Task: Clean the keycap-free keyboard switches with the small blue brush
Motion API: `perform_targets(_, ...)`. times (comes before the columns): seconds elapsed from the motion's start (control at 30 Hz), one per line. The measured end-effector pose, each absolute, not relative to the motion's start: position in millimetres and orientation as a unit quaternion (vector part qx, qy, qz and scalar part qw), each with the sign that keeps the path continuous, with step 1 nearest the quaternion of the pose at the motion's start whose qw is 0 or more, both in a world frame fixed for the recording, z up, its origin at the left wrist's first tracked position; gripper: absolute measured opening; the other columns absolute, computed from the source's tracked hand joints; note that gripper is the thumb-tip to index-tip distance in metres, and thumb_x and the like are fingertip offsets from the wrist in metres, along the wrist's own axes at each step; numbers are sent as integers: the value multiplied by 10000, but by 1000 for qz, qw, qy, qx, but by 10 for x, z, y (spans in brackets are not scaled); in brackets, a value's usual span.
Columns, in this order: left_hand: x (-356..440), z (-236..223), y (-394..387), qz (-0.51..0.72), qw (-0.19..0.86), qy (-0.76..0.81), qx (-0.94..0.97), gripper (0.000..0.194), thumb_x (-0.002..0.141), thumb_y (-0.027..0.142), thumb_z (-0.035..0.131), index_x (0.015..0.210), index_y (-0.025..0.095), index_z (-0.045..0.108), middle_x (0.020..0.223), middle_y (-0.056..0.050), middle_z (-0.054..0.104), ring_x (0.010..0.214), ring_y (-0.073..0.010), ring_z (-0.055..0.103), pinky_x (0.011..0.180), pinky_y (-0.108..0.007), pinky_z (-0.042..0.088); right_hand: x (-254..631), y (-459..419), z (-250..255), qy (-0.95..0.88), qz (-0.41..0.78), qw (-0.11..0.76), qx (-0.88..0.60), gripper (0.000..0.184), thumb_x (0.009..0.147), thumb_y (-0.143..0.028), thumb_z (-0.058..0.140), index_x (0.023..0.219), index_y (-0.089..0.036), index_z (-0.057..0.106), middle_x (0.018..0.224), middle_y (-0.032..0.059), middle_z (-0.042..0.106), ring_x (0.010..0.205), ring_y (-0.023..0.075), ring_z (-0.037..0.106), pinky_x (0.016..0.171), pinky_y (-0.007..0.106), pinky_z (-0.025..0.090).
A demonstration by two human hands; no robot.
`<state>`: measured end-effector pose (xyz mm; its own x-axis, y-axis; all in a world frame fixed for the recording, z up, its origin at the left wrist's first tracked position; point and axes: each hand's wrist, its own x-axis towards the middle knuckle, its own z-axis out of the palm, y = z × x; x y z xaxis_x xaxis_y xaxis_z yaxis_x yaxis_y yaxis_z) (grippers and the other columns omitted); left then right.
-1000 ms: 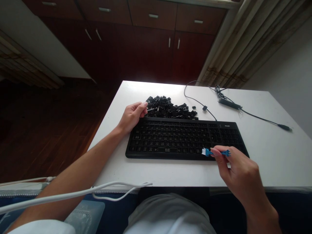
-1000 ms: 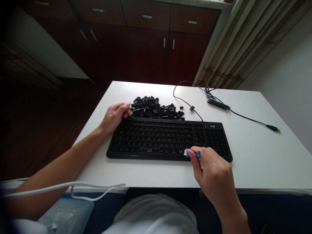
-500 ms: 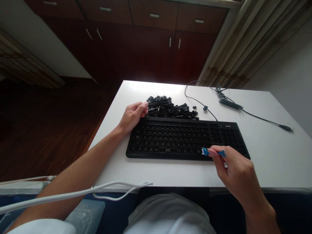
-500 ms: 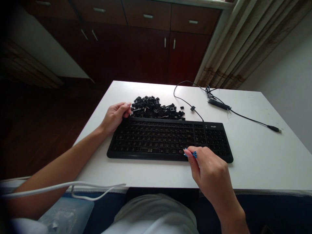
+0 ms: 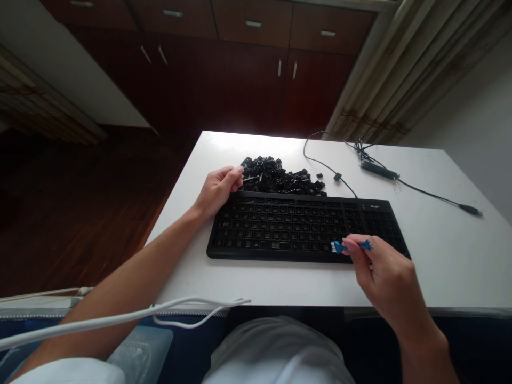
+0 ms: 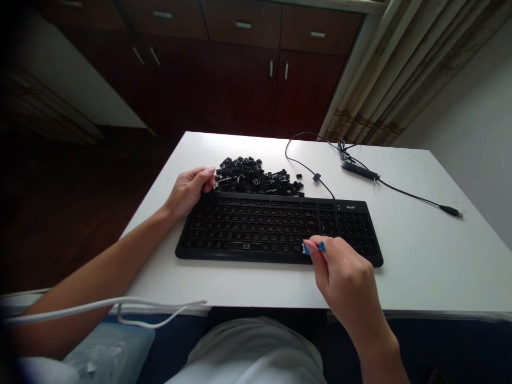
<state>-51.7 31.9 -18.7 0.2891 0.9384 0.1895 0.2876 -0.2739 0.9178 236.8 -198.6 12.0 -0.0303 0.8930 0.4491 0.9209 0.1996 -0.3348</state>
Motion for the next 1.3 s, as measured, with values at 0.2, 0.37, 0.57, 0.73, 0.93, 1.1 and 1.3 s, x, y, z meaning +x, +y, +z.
perform_targets(0.2,-514,-181,316,399,410,444,690,383,975,386,524,656,189,602,590,14,503,579,-114,472,614,-249,410,2368,-1963,126,-726,-13,295,-621,50,967,-191,619,1001,-178,653,852,29,700,719,123,645,684,239,488)
perform_targets(0.37,-515,-184,314,399,413,445,687,382,973,393,528,662,185,600,598,12,506,585,-113,470,620,-247,406,2386,-1966,140,-725,-22,276,-631,80,988,-212,589,1002,-178,660,831,23,702,700,119,655,663,237,478)
perform_targets(0.57,-518,-179,316,398,416,443,687,377,973,392,531,668,182,606,601,12,503,584,-111,462,613,-246,394,2381,-1953,143,-715,4,289,-636,106,1004,-229,567,1012,-172,657,838,33,697,726,128,657,680,245,478)
perform_targets(0.73,-518,-183,318,399,420,440,686,381,980,388,531,670,180,607,601,15,503,590,-107,456,622,-250,380,2356,-1966,169,-721,-1,278,-635,113,1002,-228,567,984,-174,664,866,45,706,747,138,669,699,253,488)
perform_targets(0.93,-519,-196,316,401,421,439,685,377,977,392,532,674,181,608,601,17,500,588,-109,456,620,-252,377,2300,-1955,203,-711,4,268,-650,201,1022,-273,528,946,-162,678,808,46,712,671,134,670,637,254,483)
perform_targets(1.1,-529,-214,329,401,422,440,684,384,980,398,536,673,179,607,600,19,499,582,-105,449,612,-251,365,2249,-1901,191,-701,9,277,-657,214,1018,-299,538,950,-155,682,751,41,706,632,137,667,602,248,485)
perform_targets(1.3,-535,-219,333,399,426,439,683,388,979,415,541,679,180,609,610,14,505,585,-109,453,609,-253,368,2251,-1853,158,-680,70,304,-664,211,1019,-316,534,939,-178,673,732,10,711,617,128,689,594,233,514)
